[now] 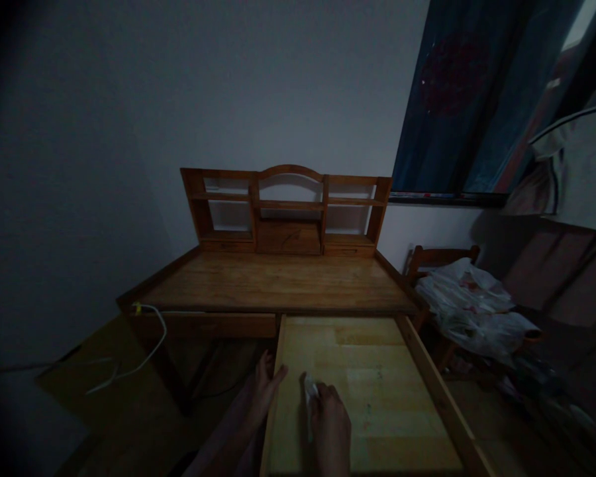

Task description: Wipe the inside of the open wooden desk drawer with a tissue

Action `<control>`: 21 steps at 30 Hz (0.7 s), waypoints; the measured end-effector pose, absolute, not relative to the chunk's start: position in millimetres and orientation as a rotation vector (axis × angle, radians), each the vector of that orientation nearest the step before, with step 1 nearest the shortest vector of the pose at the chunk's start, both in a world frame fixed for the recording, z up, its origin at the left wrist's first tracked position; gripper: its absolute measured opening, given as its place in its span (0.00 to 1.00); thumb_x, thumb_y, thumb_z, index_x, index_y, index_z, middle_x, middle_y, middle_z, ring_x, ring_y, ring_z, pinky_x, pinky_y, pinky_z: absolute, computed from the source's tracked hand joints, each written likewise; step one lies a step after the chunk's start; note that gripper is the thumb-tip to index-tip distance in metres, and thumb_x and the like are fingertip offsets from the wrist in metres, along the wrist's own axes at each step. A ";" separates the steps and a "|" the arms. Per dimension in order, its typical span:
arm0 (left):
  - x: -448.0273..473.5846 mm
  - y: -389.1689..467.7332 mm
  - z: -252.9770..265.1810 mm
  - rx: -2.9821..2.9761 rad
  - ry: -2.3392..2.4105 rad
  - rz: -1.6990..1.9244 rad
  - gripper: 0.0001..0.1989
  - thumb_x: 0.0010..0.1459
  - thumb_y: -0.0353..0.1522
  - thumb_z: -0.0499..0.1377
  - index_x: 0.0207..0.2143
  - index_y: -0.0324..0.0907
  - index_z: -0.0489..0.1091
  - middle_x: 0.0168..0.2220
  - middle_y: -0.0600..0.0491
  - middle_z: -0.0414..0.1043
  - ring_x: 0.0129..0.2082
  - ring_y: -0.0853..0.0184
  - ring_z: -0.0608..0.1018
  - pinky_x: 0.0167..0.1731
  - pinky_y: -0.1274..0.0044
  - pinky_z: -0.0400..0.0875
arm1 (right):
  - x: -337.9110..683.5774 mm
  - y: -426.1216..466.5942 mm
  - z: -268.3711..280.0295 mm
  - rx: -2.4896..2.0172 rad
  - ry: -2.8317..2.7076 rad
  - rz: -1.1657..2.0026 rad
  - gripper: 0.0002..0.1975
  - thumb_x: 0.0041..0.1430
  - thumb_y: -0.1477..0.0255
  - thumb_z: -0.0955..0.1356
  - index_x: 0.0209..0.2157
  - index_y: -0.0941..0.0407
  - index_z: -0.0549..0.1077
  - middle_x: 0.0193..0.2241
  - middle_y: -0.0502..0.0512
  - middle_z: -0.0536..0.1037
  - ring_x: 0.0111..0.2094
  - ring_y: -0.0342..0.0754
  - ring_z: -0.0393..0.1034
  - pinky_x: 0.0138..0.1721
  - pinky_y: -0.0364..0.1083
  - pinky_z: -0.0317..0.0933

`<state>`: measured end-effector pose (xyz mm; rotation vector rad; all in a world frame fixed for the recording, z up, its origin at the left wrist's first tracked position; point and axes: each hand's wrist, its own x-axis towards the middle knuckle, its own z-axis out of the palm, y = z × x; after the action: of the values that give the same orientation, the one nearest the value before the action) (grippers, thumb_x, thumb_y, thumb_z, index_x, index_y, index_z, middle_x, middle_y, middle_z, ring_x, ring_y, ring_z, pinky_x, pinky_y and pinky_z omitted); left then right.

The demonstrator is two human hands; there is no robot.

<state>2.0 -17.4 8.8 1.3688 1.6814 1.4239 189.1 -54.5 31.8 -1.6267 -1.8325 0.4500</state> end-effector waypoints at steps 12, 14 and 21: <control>-16.1 -25.0 52.8 2.442 1.059 0.700 0.15 0.64 0.37 0.57 0.52 0.50 0.73 0.48 0.50 0.78 0.56 0.62 0.72 0.63 0.62 0.56 | 181.7 -63.7 28.6 -1.358 -1.848 0.558 0.17 0.64 0.71 0.59 0.45 0.55 0.77 0.40 0.59 0.79 0.39 0.49 0.76 0.40 0.43 0.67; -14.4 -23.8 51.8 2.423 1.008 0.697 0.15 0.63 0.39 0.58 0.49 0.47 0.75 0.44 0.49 0.79 0.49 0.62 0.77 0.61 0.63 0.58 | 182.2 -64.7 28.8 -1.339 -1.825 0.549 0.16 0.64 0.70 0.59 0.42 0.55 0.77 0.38 0.58 0.79 0.38 0.49 0.76 0.39 0.43 0.67; -4.6 -16.4 72.0 2.280 1.029 0.675 0.13 0.64 0.40 0.55 0.38 0.44 0.77 0.38 0.49 0.79 0.40 0.64 0.79 0.40 0.76 0.70 | 189.4 -59.4 16.1 -1.365 -1.729 0.516 0.17 0.64 0.65 0.60 0.46 0.53 0.77 0.40 0.58 0.81 0.37 0.50 0.78 0.36 0.43 0.71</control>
<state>-4.6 -16.4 72.0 2.2803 1.0294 0.6755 189.4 -59.4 16.1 -1.3647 -1.7295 0.5158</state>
